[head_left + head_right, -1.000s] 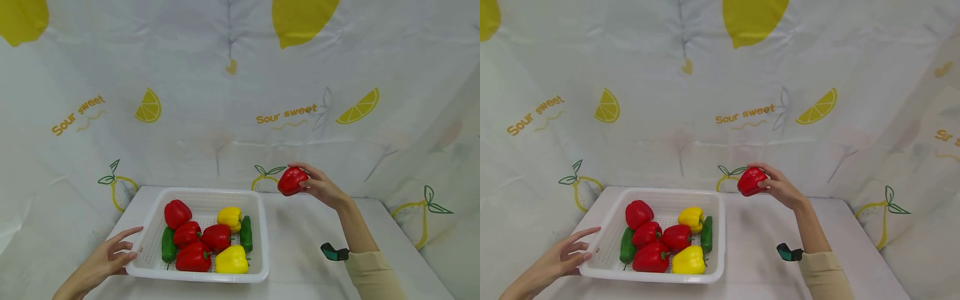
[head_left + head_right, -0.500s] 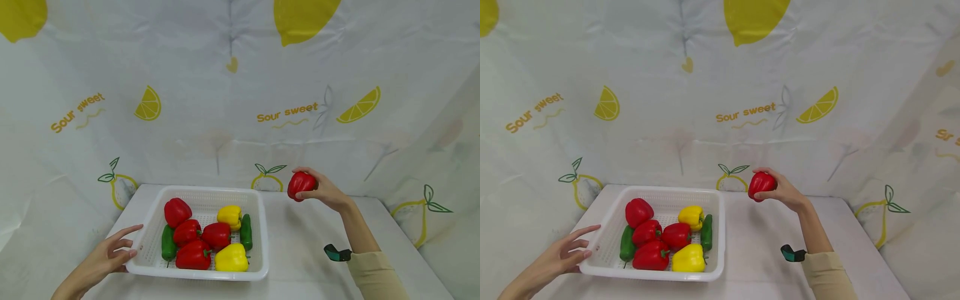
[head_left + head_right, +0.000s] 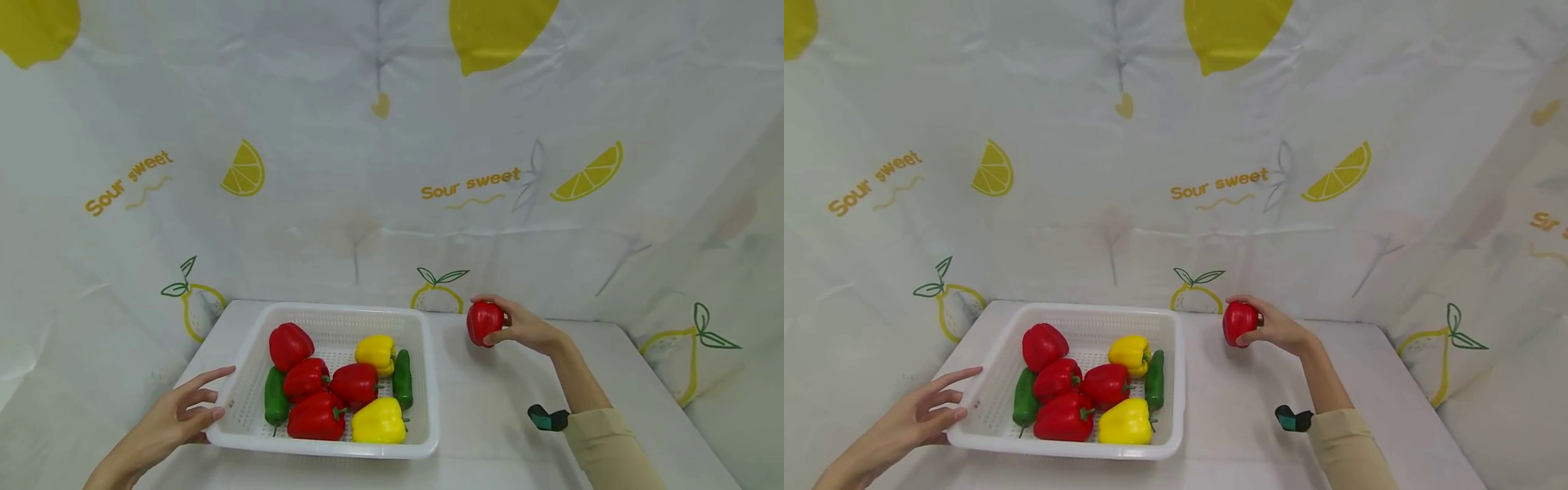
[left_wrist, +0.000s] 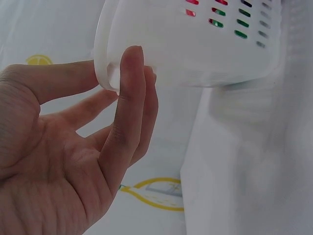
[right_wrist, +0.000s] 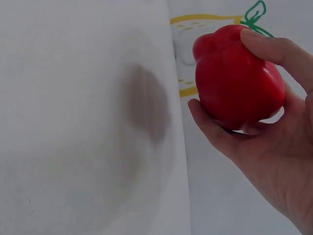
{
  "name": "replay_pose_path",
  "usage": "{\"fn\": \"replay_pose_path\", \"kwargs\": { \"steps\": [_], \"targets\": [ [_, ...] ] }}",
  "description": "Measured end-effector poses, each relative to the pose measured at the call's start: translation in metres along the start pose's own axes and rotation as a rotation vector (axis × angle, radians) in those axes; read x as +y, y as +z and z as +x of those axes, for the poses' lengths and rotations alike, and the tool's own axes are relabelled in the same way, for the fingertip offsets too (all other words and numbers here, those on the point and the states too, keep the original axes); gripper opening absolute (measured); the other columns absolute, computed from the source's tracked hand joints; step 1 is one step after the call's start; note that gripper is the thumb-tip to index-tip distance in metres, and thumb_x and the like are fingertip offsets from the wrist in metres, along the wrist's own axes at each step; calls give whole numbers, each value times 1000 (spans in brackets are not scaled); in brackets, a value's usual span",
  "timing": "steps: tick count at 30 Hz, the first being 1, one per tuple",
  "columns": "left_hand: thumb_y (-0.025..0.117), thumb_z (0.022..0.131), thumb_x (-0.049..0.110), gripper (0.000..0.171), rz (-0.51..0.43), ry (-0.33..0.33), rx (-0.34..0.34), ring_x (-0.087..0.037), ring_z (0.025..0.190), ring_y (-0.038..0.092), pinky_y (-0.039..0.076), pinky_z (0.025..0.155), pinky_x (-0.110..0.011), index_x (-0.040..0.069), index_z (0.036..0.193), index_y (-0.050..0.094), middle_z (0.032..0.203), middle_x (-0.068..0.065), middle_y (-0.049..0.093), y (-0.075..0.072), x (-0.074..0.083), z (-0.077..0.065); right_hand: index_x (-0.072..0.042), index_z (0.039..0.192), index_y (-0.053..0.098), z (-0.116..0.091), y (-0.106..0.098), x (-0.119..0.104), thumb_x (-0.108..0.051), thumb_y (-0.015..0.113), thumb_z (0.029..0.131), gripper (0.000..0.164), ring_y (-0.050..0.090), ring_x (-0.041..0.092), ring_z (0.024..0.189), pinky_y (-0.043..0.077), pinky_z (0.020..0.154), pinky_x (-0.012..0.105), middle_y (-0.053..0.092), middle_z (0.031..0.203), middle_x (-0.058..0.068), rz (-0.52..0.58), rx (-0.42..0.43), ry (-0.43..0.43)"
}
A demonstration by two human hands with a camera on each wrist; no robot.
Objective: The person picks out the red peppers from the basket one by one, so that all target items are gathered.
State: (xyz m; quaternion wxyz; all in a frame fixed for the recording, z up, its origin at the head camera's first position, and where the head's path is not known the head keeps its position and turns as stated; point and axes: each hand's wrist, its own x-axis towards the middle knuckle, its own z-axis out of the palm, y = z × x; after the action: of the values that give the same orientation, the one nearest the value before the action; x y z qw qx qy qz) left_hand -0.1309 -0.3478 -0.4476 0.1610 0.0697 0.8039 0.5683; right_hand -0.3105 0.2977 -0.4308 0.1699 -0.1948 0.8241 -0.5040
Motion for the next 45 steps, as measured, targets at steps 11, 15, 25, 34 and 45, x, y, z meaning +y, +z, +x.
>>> {"fn": "replay_pose_path", "kwargs": {
  "steps": [11,15,25,34,45],
  "targets": [
    [60,111,17,59,7,14,-5,-14,103,76,69,84,-39,31,165,41,123,-6,68,-1,-1,1,-11,162,41,6,7,29,-16,87,86,89,36,51,150,63,102,53,39,163,26,-29,-19,120],
    [61,111,19,61,9,5,-4,-14,103,76,69,84,-38,27,167,38,123,-7,68,-1,0,1,-10,160,43,7,9,37,-18,88,85,88,38,50,149,63,101,50,44,160,26,-49,-8,134],
    [59,112,19,57,5,-5,-11,-13,102,75,69,85,-36,56,153,45,123,-7,67,0,-3,2,-8,164,38,4,8,47,-15,85,88,90,34,54,152,62,103,51,37,166,28,-12,6,74],
    [57,113,18,58,17,8,-19,-11,101,75,69,83,-37,63,147,45,123,-6,67,-2,-3,2,-5,166,34,3,8,47,-15,86,87,94,35,53,152,63,102,49,37,165,29,-13,-5,58],
    [59,112,22,56,33,-18,-8,-11,101,74,69,83,-36,65,145,45,123,-8,66,-1,-4,3,-7,163,40,0,9,44,-15,85,88,88,37,52,151,62,104,51,39,165,29,-21,-19,53]
  ]
}}
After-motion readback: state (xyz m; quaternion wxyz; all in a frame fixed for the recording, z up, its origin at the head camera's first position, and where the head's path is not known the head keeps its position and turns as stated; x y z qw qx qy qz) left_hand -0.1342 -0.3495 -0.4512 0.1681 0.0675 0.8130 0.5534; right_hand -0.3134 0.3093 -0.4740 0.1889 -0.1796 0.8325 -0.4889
